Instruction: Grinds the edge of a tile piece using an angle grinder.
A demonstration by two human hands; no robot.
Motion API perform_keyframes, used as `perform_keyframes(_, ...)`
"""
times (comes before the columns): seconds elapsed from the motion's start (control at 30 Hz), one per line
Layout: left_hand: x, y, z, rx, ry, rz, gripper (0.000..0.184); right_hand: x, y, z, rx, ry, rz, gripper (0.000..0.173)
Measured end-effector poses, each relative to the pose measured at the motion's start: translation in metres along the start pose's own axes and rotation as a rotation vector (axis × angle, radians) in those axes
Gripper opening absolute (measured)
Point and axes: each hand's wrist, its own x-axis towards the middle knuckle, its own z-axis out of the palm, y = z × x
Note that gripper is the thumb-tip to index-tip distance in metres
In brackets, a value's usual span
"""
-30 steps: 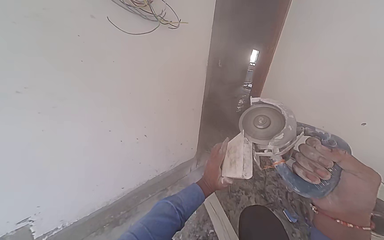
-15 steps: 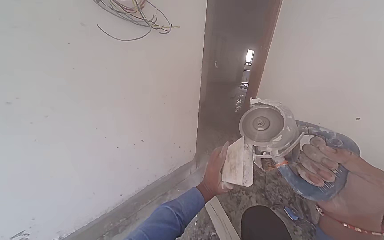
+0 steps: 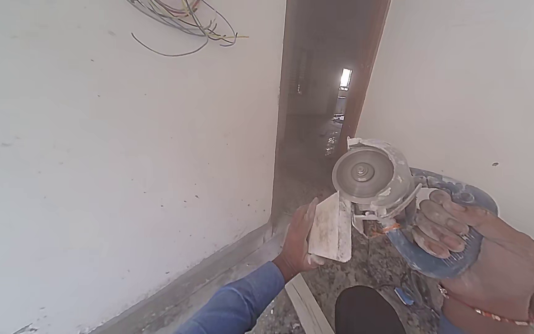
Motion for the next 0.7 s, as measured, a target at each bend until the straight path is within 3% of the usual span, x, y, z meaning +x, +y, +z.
perform_keyframes(0.7,0.0002,0.0021,0.0002,-0.012,-0.008,0.016,0.123,0.0009,-0.0009,-0.0038,0.002,-0.004,-0.005,0.018)
